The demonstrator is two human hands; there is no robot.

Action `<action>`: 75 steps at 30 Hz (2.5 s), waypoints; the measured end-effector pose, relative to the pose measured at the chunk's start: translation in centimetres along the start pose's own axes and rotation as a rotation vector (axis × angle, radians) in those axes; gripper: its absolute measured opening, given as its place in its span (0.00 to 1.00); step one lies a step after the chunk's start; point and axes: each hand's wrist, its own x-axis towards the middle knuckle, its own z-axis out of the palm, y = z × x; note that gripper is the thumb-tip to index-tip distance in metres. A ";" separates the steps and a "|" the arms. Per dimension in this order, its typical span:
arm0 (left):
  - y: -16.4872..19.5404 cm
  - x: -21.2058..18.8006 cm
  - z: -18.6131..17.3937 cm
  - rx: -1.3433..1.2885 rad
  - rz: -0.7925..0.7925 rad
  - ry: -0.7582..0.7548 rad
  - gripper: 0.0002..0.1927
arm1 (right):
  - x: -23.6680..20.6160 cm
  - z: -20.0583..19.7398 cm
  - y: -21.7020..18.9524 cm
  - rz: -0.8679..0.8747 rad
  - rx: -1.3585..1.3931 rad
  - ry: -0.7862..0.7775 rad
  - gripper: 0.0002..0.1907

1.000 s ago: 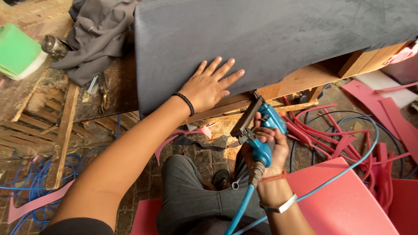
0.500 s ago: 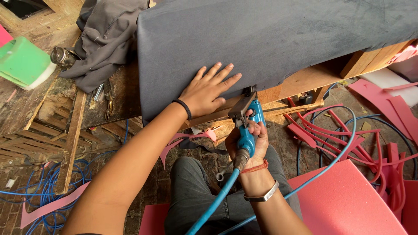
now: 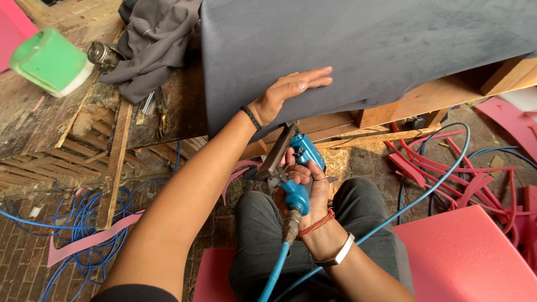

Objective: The person trims excess fabric from the edge of a foam seat pad with scissors, stretches gray upholstery fabric over the pad, and staples the fabric to the wooden seat frame using a pneumatic nail gun while pressing the fabric taut. The person then flips the finished seat over and drapes fabric over another chair seat.

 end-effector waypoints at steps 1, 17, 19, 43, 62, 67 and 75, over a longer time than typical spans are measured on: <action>0.1 -0.1 -0.2 -0.029 0.016 -0.019 0.37 | 0.3 0.1 0.6 0.024 0.062 0.020 0.19; -1.1 0.1 -1.4 -0.151 -0.033 -0.073 0.37 | 0.5 4.3 3.8 -0.113 -0.654 0.328 0.17; -1.2 0.0 -1.4 -0.159 -0.050 -0.037 0.37 | 0.0 4.5 3.8 -0.113 -0.644 0.314 0.18; -1.7 -0.5 -1.5 -0.232 0.027 0.068 0.37 | -1.0 3.8 3.9 -0.218 -0.977 0.284 0.11; 0.8 -2.2 -1.1 -0.214 -0.018 0.202 0.30 | -10.2 15.9 -5.6 -0.426 -3.454 0.434 0.41; 1.0 -2.4 -1.0 -0.223 -0.018 0.195 0.30 | -9.4 16.0 -5.8 -0.715 -3.482 0.180 0.37; 0.6 -2.6 -1.0 -0.241 0.037 0.185 0.29 | -8.4 16.0 -4.2 -0.248 -3.547 0.724 0.40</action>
